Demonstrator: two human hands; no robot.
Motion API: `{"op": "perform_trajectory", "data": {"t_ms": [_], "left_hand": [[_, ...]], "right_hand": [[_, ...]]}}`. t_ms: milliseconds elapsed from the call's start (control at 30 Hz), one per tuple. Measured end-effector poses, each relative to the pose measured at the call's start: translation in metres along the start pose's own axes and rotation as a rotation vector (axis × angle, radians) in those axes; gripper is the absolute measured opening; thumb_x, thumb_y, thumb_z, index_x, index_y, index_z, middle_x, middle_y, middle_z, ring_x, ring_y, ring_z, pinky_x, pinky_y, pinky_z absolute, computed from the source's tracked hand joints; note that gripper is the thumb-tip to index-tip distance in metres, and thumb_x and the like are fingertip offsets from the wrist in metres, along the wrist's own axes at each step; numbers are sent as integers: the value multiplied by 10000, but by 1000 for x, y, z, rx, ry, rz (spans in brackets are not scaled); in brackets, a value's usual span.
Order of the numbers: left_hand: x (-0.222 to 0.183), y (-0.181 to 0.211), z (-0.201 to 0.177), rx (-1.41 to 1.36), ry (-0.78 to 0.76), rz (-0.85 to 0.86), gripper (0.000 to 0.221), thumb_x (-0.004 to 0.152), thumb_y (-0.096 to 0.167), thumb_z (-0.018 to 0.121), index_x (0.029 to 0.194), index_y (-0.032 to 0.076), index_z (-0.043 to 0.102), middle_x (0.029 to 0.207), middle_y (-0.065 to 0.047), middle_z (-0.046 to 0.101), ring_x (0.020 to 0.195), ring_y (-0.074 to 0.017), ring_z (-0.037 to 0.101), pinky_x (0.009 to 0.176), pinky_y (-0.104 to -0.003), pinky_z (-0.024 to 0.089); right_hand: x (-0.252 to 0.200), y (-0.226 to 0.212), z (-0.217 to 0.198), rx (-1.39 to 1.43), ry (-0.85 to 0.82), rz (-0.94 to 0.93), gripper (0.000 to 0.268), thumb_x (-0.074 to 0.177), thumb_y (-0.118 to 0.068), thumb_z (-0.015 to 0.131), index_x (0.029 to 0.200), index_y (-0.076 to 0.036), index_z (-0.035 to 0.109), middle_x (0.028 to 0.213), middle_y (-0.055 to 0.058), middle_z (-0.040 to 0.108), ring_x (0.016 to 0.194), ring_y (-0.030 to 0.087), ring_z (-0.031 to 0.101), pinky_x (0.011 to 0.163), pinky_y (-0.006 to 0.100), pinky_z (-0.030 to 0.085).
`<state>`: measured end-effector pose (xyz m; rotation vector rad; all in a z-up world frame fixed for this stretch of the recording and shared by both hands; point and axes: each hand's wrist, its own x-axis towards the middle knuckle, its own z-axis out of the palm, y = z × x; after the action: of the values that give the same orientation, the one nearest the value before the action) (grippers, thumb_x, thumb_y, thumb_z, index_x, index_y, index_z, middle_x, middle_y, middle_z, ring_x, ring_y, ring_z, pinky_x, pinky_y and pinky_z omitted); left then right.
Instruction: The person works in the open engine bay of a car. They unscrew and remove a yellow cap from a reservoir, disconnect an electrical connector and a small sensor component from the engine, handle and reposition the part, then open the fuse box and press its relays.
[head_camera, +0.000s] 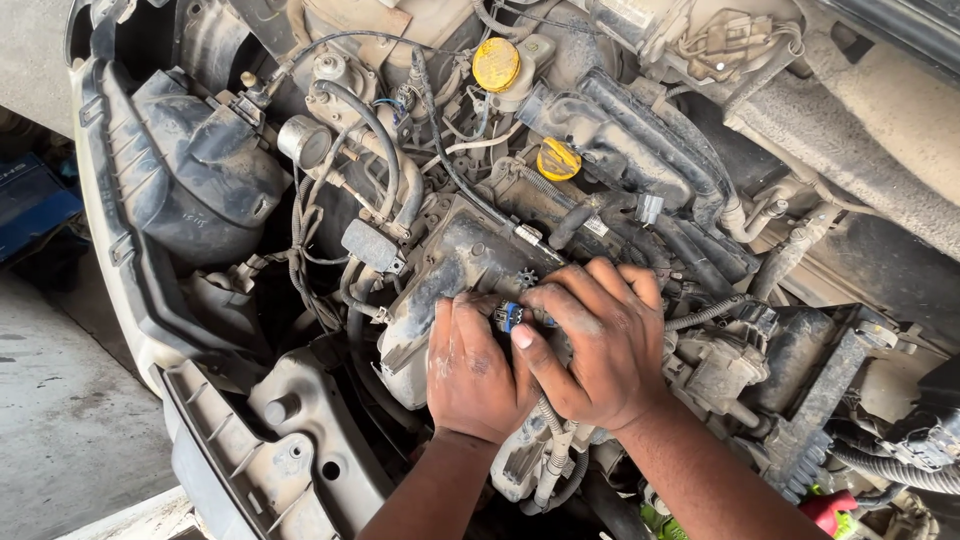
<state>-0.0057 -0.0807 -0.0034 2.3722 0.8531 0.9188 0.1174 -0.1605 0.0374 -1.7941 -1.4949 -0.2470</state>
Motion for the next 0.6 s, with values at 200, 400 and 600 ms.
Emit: {"op": "perform_trajectory", "data": {"t_ms": [200,400,600], "left_hand": [[3,2,-3,-45,-24,5,349,943,266,629,1121,-28,566,1019,-201,613,952,-407,595,826,-478,494],[4,7,-7,-155,23,15,371,882,188,637,1156,-44,543,1025,-204,604,941,-385,593,833,-456,495],[4,2,-10,-244,12,-10,348,851,139,610,1149,-38,576,976,-207,603,869,-376,593,790,-442,495]], "right_hand": [[-5,4,4,-6,4,5,328,1010,-372,542,1015,-73,676,939,37,695,866,227,600,891,439,338],[-3,2,4,-31,-2,40,216,893,-250,565,995,-95,674,924,29,686,843,223,590,873,440,339],[1,-2,1,-39,-8,43,159,864,-209,612,972,-102,659,916,12,681,850,232,597,868,438,342]]}}
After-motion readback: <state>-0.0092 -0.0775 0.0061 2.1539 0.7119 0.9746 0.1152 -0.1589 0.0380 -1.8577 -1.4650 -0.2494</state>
